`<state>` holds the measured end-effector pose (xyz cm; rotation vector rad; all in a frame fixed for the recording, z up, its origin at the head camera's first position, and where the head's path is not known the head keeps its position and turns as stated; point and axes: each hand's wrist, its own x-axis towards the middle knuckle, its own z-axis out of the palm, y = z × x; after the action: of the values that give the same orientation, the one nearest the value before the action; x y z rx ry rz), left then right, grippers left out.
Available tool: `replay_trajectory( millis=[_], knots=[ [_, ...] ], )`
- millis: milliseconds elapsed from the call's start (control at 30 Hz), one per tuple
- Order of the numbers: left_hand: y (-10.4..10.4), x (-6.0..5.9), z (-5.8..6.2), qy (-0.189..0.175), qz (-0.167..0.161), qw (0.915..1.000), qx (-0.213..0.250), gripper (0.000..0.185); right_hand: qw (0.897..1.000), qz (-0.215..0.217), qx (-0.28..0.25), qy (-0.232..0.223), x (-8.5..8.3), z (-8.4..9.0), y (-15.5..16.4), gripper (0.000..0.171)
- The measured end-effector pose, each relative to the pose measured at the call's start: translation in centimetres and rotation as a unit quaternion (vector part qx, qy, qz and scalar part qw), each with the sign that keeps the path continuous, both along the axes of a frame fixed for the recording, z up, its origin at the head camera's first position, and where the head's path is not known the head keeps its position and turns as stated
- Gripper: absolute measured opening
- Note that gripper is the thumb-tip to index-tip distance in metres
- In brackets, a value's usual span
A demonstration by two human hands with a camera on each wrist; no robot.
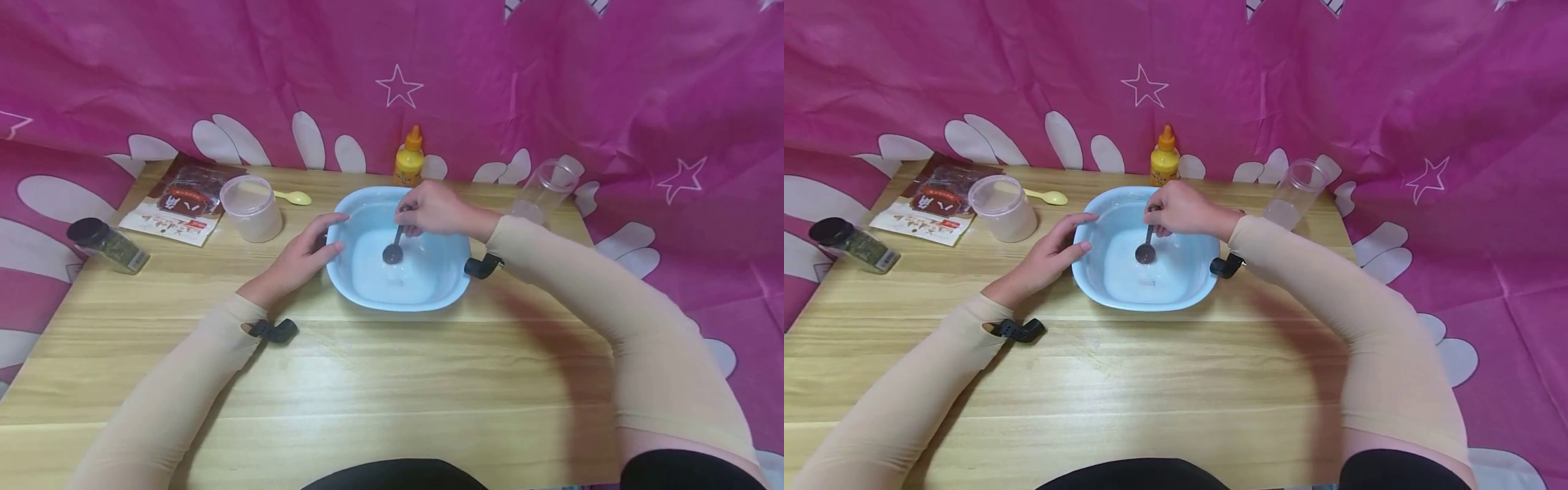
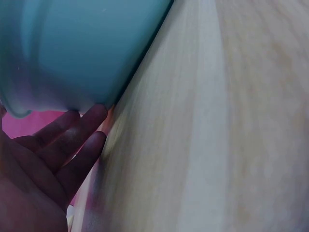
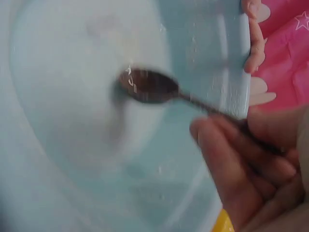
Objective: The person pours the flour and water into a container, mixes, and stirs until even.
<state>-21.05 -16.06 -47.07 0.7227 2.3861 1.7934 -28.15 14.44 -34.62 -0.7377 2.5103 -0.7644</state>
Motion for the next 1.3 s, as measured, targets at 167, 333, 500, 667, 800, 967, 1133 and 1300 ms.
replay_trajectory(
  millis=[167, 333, 500, 667, 800, 967, 1133, 1300],
  knots=[
    [0.1, 0.0, 0.1, -0.005, -0.001, 1.0, 0.002, 0.054, 0.996, -0.027, 0.055, 0.069, -0.2, 0.5, 0.3, 0.019],
    [0.0, 0.0, 0.1, 0.001, 0.004, 1.0, -0.004, 0.054, 0.999, 0.02, 0.028, -0.025, 0.1, 0.3, 0.3, 0.02],
    [-0.1, 0.1, 0.1, 0.004, 0.001, 1.0, -0.005, 0.055, 1.0, 0.012, -0.009, -0.016, 0.1, -0.2, -0.1, 0.02],
    [-0.1, 0.0, 0.0, 0.004, 0.0, 1.0, -0.007, 0.055, 0.997, -0.029, 0.047, 0.059, -0.4, 0.2, 0.3, 0.02],
    [-0.1, 0.0, 0.1, 0.003, -0.001, 1.0, -0.009, 0.055, 0.999, 0.014, 0.05, -0.013, 0.0, 0.3, 0.1, 0.02],
    [-0.1, 0.0, -0.1, 0.007, -0.001, 1.0, -0.006, 0.055, 0.996, 0.04, -0.014, -0.08, 0.5, -0.4, -1.2, 0.021],
    [-0.1, 0.0, -0.3, 0.009, -0.001, 1.0, -0.004, 0.055, 0.999, -0.022, -0.038, -0.025, 0.1, -0.6, -1.4, 0.017],
    [-0.2, 0.0, -0.1, 0.011, -0.001, 0.9999, -0.008, 0.054, 0.996, -0.066, 0.026, 0.049, 0.0, 0.2, -0.7, 0.02]
  ],
)
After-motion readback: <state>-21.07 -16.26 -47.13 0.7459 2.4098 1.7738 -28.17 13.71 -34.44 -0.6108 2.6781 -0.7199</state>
